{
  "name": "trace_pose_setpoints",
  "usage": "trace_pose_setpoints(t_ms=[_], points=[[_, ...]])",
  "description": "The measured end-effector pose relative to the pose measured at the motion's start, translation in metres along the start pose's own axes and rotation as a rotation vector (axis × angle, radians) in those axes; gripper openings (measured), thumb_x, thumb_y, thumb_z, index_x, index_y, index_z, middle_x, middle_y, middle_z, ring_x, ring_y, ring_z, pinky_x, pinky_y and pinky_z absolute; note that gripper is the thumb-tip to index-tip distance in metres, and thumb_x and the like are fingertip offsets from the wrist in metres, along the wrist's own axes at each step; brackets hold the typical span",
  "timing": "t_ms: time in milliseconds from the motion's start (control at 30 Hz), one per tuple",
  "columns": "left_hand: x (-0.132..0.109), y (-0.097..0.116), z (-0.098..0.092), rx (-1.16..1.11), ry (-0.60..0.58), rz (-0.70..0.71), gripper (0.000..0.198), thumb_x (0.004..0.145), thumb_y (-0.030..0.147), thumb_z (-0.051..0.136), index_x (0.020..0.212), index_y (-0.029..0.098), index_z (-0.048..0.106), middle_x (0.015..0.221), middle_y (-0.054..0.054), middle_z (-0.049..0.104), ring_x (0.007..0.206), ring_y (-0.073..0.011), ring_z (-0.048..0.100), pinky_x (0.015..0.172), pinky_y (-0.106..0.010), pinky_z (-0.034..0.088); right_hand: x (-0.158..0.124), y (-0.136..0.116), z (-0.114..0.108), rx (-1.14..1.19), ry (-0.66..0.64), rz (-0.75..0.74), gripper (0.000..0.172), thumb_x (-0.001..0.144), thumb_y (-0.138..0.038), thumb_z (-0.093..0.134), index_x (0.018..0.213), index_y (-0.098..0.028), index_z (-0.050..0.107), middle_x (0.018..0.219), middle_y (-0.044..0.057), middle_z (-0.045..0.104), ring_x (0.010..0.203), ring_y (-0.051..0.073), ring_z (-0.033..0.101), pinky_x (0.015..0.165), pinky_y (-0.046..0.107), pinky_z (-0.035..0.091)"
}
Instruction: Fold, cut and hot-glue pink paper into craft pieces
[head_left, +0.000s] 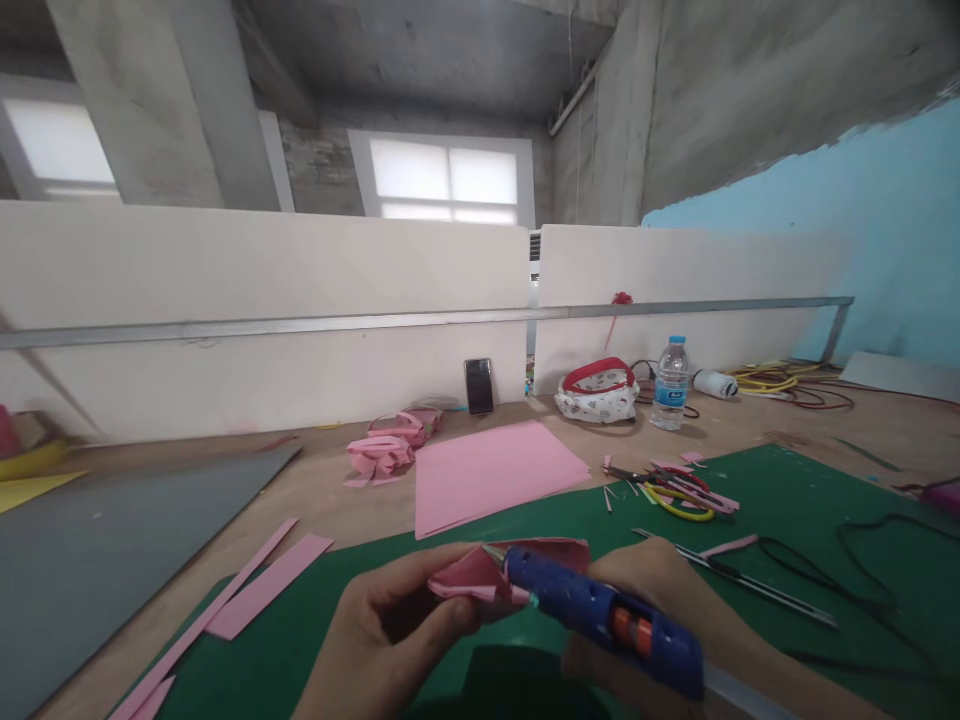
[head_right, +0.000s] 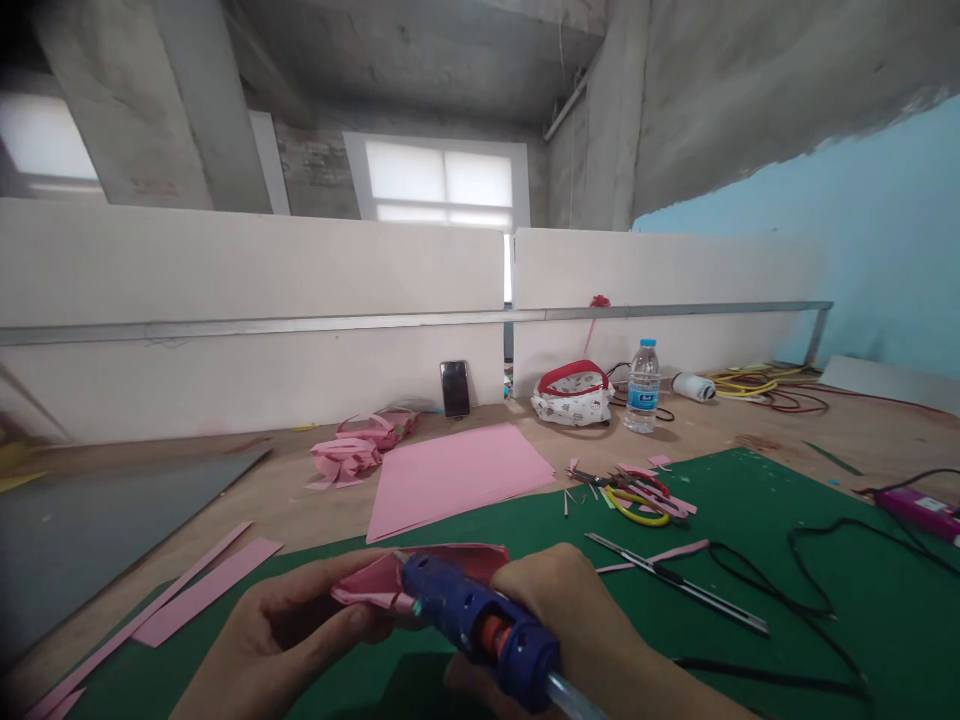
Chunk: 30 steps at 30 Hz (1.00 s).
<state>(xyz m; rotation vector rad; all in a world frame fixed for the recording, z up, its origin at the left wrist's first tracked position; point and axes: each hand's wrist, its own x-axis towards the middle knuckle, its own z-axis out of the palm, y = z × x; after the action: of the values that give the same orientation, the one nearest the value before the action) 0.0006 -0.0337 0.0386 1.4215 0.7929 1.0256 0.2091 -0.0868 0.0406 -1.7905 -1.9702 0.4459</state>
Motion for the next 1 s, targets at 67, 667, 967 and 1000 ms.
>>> trace_pose_setpoints(t_ms=[67,667,967,1000], points=[[0.0,0.0,0.0,-0.013,0.013,0.0,0.024,0.062,0.036,0.079,0.083,0.026,0.077,0.071,-0.002,0.076,0.066,-0.0174,0.069,0.062,-0.02,0.055,0.0,0.002,0.001,0.005,0.017,-0.041,0.032,0.057,-0.043,0.07,0.049,-0.017,0.054,0.047,-0.003,0.047,0.046,0.009,0.039,0.046,0.021,0.026],[0.002,0.005,0.002,-0.559,0.137,-0.191,0.019,0.066,0.01,0.066,0.081,0.017,0.074,0.091,-0.006,0.074,0.096,-0.0224,0.067,0.084,-0.03,0.055,0.012,0.003,0.007,0.894,0.44,0.0,0.029,0.065,-0.032,0.075,0.085,-0.02,0.058,0.098,0.006,0.066,0.089,0.022,0.064,0.081,0.036,0.051],[0.0,-0.014,0.004,-0.121,-0.016,-0.089,0.032,0.058,0.039,0.081,0.086,0.025,0.076,0.081,-0.003,0.075,0.084,-0.0228,0.066,0.068,-0.025,0.053,0.003,-0.008,0.001,0.591,0.321,-0.033,0.008,0.073,-0.026,0.058,0.07,-0.021,0.054,0.069,0.001,0.058,0.067,0.017,0.054,0.063,0.028,0.049],[0.0,-0.012,0.004,-0.047,-0.027,-0.055,0.028,0.06,0.039,0.08,0.085,0.025,0.077,0.079,-0.003,0.075,0.083,-0.0222,0.065,0.068,-0.023,0.051,0.003,-0.009,-0.001,0.572,0.314,-0.026,0.009,0.072,-0.027,0.058,0.068,-0.021,0.053,0.068,0.001,0.056,0.066,0.017,0.052,0.061,0.028,0.048]])
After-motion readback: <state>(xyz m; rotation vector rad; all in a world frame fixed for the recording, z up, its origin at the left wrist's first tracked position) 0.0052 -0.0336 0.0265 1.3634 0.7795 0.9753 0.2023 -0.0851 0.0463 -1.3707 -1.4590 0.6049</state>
